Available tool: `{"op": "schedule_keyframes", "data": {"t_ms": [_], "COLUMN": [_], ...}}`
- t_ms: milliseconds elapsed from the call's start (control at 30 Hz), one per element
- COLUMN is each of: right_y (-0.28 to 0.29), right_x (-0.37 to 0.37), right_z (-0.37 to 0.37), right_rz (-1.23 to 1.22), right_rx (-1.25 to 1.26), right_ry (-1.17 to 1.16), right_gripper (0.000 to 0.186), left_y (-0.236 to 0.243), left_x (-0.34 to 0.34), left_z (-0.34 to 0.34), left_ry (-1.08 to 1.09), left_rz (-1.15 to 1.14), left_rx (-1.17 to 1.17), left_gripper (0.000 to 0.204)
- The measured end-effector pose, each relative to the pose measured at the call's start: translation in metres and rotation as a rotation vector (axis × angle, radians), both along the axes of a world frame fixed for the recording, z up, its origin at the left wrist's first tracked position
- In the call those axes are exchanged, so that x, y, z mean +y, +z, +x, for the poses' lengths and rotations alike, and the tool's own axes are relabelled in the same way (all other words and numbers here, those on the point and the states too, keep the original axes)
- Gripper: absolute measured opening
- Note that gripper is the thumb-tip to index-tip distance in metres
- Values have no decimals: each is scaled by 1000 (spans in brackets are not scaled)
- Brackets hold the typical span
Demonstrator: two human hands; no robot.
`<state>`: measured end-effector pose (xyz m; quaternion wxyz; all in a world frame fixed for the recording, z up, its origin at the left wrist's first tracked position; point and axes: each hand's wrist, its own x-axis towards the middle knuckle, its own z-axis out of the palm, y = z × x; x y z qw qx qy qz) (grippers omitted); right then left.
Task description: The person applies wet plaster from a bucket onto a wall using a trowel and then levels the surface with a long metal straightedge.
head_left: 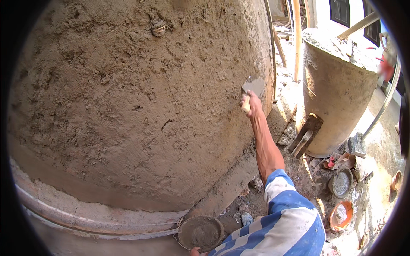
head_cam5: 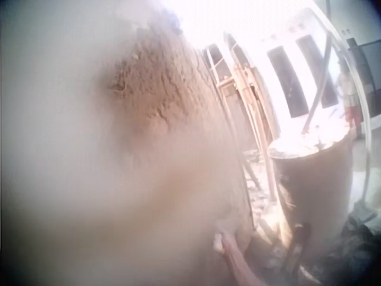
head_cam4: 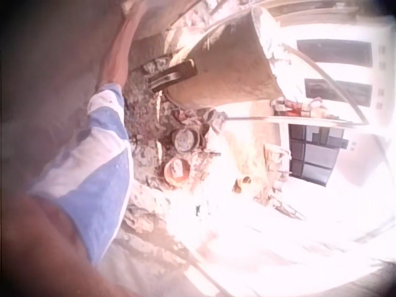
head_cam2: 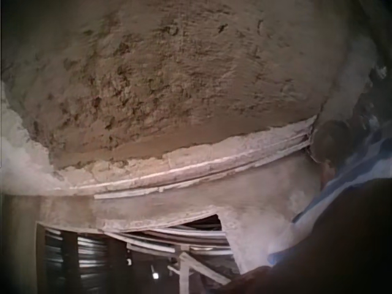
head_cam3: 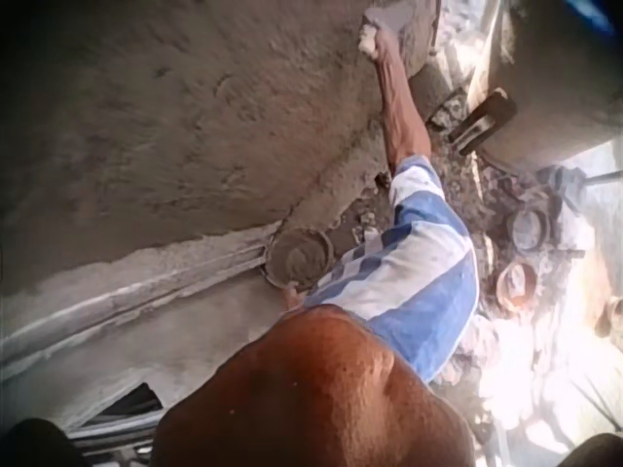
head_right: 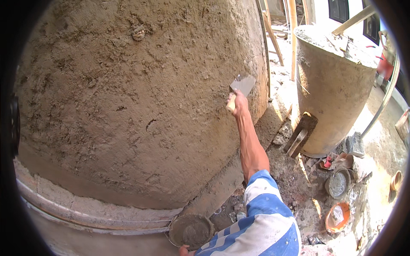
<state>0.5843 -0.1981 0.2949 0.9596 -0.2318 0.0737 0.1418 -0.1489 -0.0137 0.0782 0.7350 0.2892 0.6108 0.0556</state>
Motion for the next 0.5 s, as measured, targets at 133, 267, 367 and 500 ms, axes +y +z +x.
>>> {"op": "schedule_keyframes", "data": {"t_ms": [133, 267, 367, 500], "right_y": [114, 220, 295, 392], "right_x": [6, -7, -11, -44], "right_z": [-23, -10, 6, -27], "right_rz": [-62, -125, -138, -184], "right_rx": [-144, -348, -504, -810], "right_ry": [-30, -77, -92, -170], "right_gripper": [26, 33, 22, 25], "left_y": [11, 11, 10, 5], "left_x": [0, 6, 10, 14], "left_z": [7, 25, 31, 20], "left_ry": [42, 26, 21, 37], "left_rz": [-1, -10, -14, -36], "left_rx": [20, 3, -15, -26], "left_gripper": [43, 47, 49, 53]}}
